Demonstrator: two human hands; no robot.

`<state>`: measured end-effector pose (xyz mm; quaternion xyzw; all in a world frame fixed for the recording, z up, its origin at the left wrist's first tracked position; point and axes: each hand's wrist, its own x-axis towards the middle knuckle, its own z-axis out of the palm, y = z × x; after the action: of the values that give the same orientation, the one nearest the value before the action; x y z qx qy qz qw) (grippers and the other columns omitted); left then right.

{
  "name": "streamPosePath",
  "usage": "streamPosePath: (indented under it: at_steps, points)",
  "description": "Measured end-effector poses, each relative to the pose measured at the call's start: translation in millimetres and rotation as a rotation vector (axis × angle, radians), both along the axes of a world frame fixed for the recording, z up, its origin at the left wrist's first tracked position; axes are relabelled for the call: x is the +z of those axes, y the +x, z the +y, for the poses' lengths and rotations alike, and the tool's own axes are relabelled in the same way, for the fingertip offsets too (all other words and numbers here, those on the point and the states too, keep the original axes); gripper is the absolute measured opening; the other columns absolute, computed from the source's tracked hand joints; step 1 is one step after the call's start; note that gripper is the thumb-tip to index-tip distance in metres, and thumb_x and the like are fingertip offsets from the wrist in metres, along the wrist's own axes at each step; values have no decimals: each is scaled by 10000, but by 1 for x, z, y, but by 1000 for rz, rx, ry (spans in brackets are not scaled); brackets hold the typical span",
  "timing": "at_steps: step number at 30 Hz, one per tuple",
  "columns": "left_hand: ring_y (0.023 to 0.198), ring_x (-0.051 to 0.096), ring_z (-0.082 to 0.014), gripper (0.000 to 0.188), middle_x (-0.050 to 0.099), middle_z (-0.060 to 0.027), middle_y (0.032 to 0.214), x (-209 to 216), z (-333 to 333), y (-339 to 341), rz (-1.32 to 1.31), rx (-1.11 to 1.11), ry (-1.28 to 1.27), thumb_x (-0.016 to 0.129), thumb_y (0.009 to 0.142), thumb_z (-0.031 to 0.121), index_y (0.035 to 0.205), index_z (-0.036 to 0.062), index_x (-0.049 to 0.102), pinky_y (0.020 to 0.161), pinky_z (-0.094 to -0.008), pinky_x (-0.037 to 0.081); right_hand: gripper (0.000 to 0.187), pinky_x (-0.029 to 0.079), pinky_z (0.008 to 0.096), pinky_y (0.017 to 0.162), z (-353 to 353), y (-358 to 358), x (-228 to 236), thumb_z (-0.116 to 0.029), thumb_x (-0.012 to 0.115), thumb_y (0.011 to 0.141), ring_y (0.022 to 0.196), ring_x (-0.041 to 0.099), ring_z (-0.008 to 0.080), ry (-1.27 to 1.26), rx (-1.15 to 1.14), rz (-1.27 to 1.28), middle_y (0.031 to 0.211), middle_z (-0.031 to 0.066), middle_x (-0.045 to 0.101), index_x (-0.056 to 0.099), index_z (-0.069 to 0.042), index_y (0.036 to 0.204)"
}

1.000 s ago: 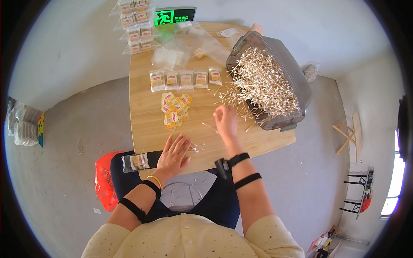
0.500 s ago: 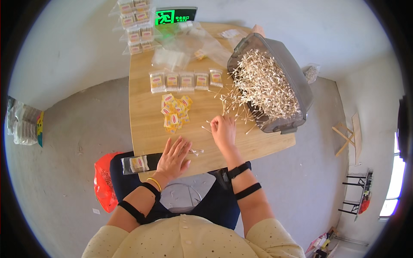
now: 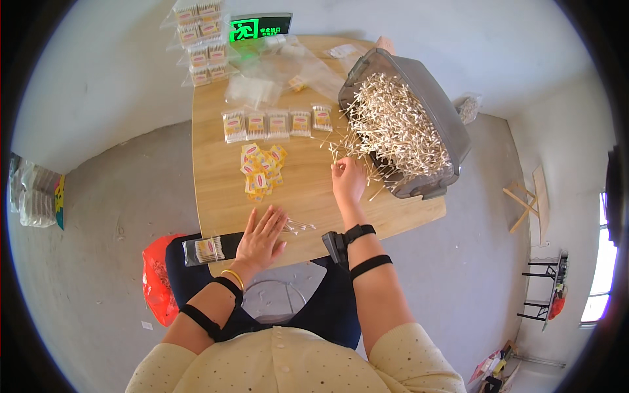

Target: Counting and placing cotton swabs into small plastic bags.

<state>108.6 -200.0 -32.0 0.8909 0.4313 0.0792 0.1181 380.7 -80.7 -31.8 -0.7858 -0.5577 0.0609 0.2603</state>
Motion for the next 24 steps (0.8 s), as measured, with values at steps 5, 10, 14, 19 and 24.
streamPosePath:
  at_steps: [5,10,14,19,24]
  points:
    - [1569,252,-264,721,335,-82,1663,0,-1,1,-11,6,-18,586,969,377,1593,93,362,1287,-546,151,157,506,448,856,13,2,-10,-210,770,856,1032,637,313,-78,-56,-97,999,94,675,696,-127,967]
    - [1569,253,-266,710,337,-84,1662,2,-2,0,-7,8,-11,574,974,384,1589,93,371,1287,-544,148,149,497,454,828,-13,1,-15,-231,800,825,973,628,321,-144,29,39,1006,97,675,706,-137,892]
    - [1569,254,-267,708,339,-87,1661,1,-2,-1,2,2,-14,568,977,389,1589,92,371,1288,-542,140,191,491,442,822,-54,-20,-7,-265,812,824,962,610,325,-2,230,22,985,89,670,696,-132,897]
    - [1569,253,-266,715,338,-89,1660,3,-1,-1,-10,7,-13,572,981,381,1597,91,356,1289,-541,131,199,492,443,836,-28,5,-10,-257,801,842,978,612,326,58,-25,-6,961,86,661,685,-128,939]
    - [1567,257,-261,726,335,-87,1663,2,-1,0,-42,8,-15,587,978,373,1604,98,342,1290,-538,128,124,490,458,836,-14,4,-25,-191,776,847,938,625,334,41,6,-5,961,88,667,692,-121,907]
